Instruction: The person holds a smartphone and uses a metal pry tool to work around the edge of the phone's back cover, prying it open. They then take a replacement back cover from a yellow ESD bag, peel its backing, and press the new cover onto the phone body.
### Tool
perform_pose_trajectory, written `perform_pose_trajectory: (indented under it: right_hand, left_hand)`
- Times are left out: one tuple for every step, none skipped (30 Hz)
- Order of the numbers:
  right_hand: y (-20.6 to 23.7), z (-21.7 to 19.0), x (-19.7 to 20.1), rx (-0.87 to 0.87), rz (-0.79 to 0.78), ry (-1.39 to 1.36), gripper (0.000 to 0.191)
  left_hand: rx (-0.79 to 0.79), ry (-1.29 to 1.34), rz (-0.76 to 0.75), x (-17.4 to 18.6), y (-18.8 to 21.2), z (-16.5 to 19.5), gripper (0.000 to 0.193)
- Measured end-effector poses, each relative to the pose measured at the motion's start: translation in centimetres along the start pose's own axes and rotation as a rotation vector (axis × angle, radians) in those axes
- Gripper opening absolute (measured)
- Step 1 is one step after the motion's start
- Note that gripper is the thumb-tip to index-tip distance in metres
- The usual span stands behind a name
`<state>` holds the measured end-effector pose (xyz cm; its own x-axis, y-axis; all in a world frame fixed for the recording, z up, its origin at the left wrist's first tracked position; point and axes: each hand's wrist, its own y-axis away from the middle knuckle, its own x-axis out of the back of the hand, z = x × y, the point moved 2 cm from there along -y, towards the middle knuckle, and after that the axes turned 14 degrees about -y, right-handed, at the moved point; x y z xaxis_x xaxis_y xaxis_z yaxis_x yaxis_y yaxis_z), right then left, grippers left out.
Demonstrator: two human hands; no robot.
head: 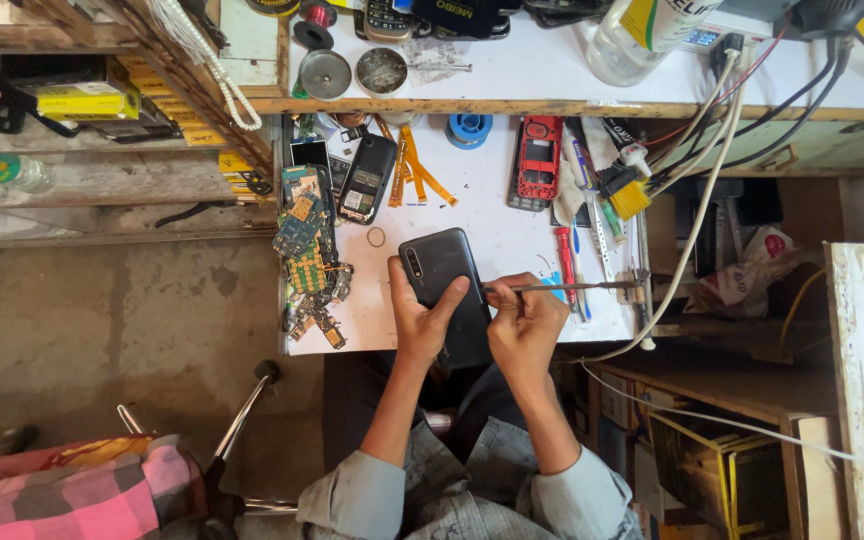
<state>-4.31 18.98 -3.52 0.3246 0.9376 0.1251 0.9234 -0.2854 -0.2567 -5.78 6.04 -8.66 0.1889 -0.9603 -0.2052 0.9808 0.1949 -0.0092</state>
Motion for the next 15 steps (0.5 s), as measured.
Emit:
perform_pose_trajectory:
  right_hand:
    - [0.1, 0.4, 0.0, -0.02, 0.004, -0.03, 0.015]
    - [0.2, 0.9, 0.0, -0.041, 0.009, -0.06, 0.016]
    - [0.3, 1.4, 0.0, -0.078, 0.016, -0.125, 0.016]
    - [0.5, 1.9, 0.0, -0.116, 0.021, -0.188, 0.017]
    - [0.6, 2.4, 0.0, -0.153, 0.026, -0.252, 0.018]
    - [0.7, 2.7, 0.0, -0.173, 0.03, -0.269, 0.018]
    - [0.8, 3.0, 0.0, -0.195, 0.033, -0.285, 0.018]
    - [0.9, 3.2, 0.0, -0.217, 0.035, -0.301, 0.018]
    - [0.9, 3.4, 0.1, -0.248, 0.031, -0.343, 0.018]
    - [0.8, 3.5, 0.1, -0.277, 0.028, -0.387, 0.018]
    - [0.7, 3.5, 0.2, -0.301, 0.025, -0.43, 0.018]
    - [0.5, 3.5, 0.4, -0.34, 0.004, -0.462, 0.019]
    - [0.3, 3.4, 0.6, -0.382, -0.017, -0.491, 0.02]
    - [0.1, 3.2, 0.7, -0.426, -0.039, -0.517, 0.02]
    - [0.0, 3.0, 0.9, -0.385, -0.075, -0.561, 0.02]
  left_hand:
    - [0.001, 0.012, 0.002, 0.0, 0.0, 0.1, 0.049]
    - [0.007, 0.002, 0.004, 0.0, 0.0, 0.1, 0.049]
    - [0.012, -0.009, 0.006, 0.0, 0.0, 0.2, 0.049]
    - [0.017, -0.019, 0.009, 0.0, 0.1, 0.2, 0.05]
    - [0.021, -0.005, 0.009, 0.0, 0.0, 0.2, 0.05]
    - [0.025, 0.008, 0.009, 0.0, 0.0, 0.2, 0.05]
    - [0.032, 0.022, 0.01, 0.0, 0.0, 0.2, 0.051]
    - [0.024, 0.026, 0.01, -0.1, 0.0, 0.2, 0.051]
    - [0.016, 0.027, 0.009, 0.0, 0.0, 0.1, 0.051]
    - [0.005, 0.028, 0.006, 0.1, -0.1, 0.0, 0.051]
    - [-0.003, 0.044, 0.003, 0.1, -0.1, -0.1, 0.051]
    - [-0.01, 0.06, -0.001, 0.1, -0.1, -0.3, 0.05]
    - [-0.013, 0.075, -0.004, 0.3, -0.1, -0.4, 0.05]
    - [0.001, 0.09, -0.012, 0.3, -0.1, -0.7, 0.049]
    - [0.018, 0.106, -0.019, 0.5, -0.1, -0.9, 0.048]
